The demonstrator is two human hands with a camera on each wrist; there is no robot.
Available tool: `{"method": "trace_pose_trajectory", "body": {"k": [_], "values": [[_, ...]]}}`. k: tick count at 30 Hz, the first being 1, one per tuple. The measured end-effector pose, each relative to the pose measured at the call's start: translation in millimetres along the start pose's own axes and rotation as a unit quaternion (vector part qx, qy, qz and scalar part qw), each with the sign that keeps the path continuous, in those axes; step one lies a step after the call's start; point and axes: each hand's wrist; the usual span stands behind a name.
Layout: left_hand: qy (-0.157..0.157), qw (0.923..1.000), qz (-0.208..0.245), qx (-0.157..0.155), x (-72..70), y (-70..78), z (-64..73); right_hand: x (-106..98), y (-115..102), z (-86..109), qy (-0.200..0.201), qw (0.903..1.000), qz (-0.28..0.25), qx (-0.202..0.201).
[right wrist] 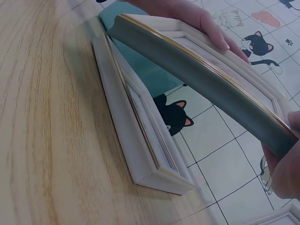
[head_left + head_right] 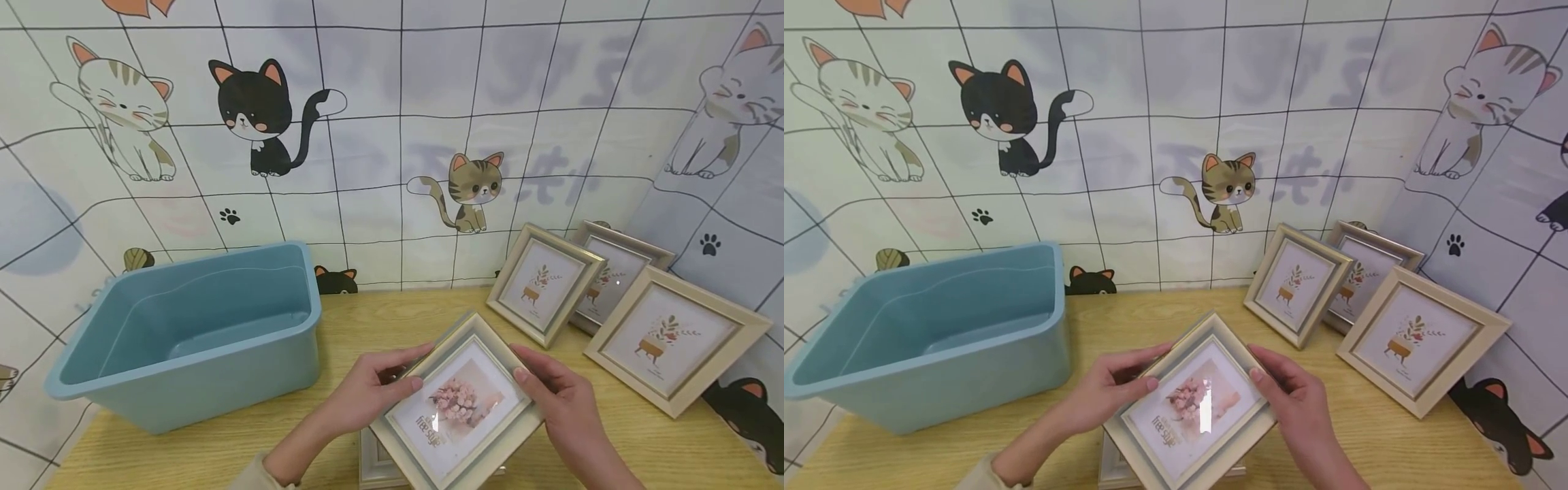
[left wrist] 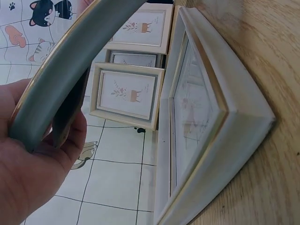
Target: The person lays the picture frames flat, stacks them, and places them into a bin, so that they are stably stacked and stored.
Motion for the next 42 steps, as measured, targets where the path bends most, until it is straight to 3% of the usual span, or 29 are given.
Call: {"method": "trace_pose_trajectory", "body": {"k": [7, 13, 17, 21, 25, 28, 32, 37, 42], "values": [[0.005, 0.9995, 0.030, -0.005, -2.1, -4.4, 0.3, -1, 1, -5.0, 0.020, 0.9989, -0.024, 0.036], [0.058, 0.9977, 0.033, 0.015, -6.0, -8.0, -0.2, 0, 4, -9.1, 0.046, 0.9934, -0.091, 0.053], [0.082, 0.9953, 0.043, 0.029, -8.9, -11.3, -2.4, 3, 5, -8.1, 0.055, 0.9916, -0.101, 0.060], [0.122, 0.9916, 0.028, 0.033, -11.2, -14.8, -3.0, 5, 6, -3.8, 0.048, 0.9891, -0.120, 0.071], [0.178, 0.9839, -0.001, 0.016, -15.7, -16.7, -1.1, 7, 8, 0.2, 0.029, 0.9870, -0.128, 0.093], [0.208, 0.9782, -0.005, -0.004, -19.6, -18.3, -0.3, 7, 8, 2.4, 0.016, 0.9896, -0.099, 0.103], [0.228, 0.9734, -0.002, -0.027, -24.4, -21.2, -1.3, 5, 8, 4.5, -0.001, 0.9944, -0.013, 0.105], [0.237, 0.9703, -0.022, -0.041, -26.5, -27.1, -1.1, 7, 10, 7.3, -0.009, 0.9895, 0.079, 0.121], [0.237, 0.9696, -0.037, -0.046, -27.9, -35.2, 2.5, 13, 16, 11.9, -0.006, 0.9877, 0.086, 0.130]]}}
Point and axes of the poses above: each hand's wrist, its own z-axis away from the middle knuckle, its own x-axis out of the palm, y = z × x, and after that the axes turned 5 degrees about z, right-handed
